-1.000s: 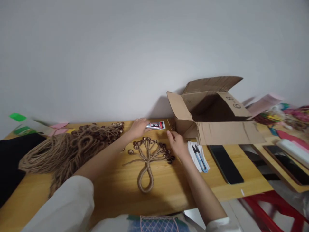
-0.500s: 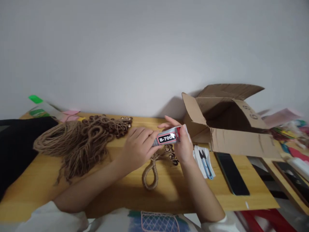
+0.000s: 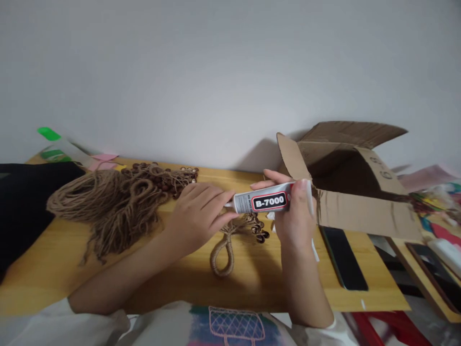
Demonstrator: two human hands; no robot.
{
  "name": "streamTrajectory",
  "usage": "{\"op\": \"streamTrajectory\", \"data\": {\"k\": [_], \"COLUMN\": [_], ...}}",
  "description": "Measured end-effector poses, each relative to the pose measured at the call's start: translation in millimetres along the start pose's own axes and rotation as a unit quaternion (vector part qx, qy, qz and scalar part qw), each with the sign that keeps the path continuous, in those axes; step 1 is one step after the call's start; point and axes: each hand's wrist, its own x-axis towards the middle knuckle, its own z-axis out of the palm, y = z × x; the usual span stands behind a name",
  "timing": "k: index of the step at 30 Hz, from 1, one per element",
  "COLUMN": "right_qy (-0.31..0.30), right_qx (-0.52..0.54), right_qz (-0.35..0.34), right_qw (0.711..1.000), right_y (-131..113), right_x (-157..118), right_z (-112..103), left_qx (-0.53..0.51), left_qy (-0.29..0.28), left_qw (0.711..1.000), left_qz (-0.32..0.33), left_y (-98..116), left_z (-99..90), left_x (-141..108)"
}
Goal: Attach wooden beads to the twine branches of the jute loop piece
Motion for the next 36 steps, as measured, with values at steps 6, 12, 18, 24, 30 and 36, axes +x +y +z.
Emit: {"op": "streamTrajectory", "data": {"k": [6, 12, 18, 24, 30, 36], "right_qy": [-0.004, 0.022, 0.078, 0.132, 0.155, 0.168], "right_qx": [0.004, 0.019, 0.027, 0.025, -0.007, -0.023], "right_qz": [0.015, -0.014, -0.067, -0.114, -0.126, -0.126], "right_qw": [1.0, 0.999, 0.994, 0.984, 0.98, 0.977], "right_y": [-13.3, -21.9, -29.5, -36.8, -39.1, -38.0], "right_x": [5.0, 5.8, 10.7, 13.6, 12.7, 13.1], "right_z": [-6.7, -14.1, -27.5, -38.9, -38.6, -36.6], "left_qx": [0.024, -0.003, -0.021, -0.011, 0.043, 0.04], "left_qy": [0.008, 0.017, 0.019, -0.179, -0.383, -0.408], "left_qw": [0.998, 0.999, 0.999, 0.982, 0.922, 0.912], "left_qz": [0.053, 0.047, 0.047, -0.06, -0.04, -0.022], "left_y": [-0.4, 1.6, -8.5, -53.6, -91.3, -94.0], "left_z": [-5.5, -6.3, 6.0, 63.0, 116.9, 121.8], "left_x": [6.2, 7.4, 3.2, -7.0, -9.4, -9.8]}}
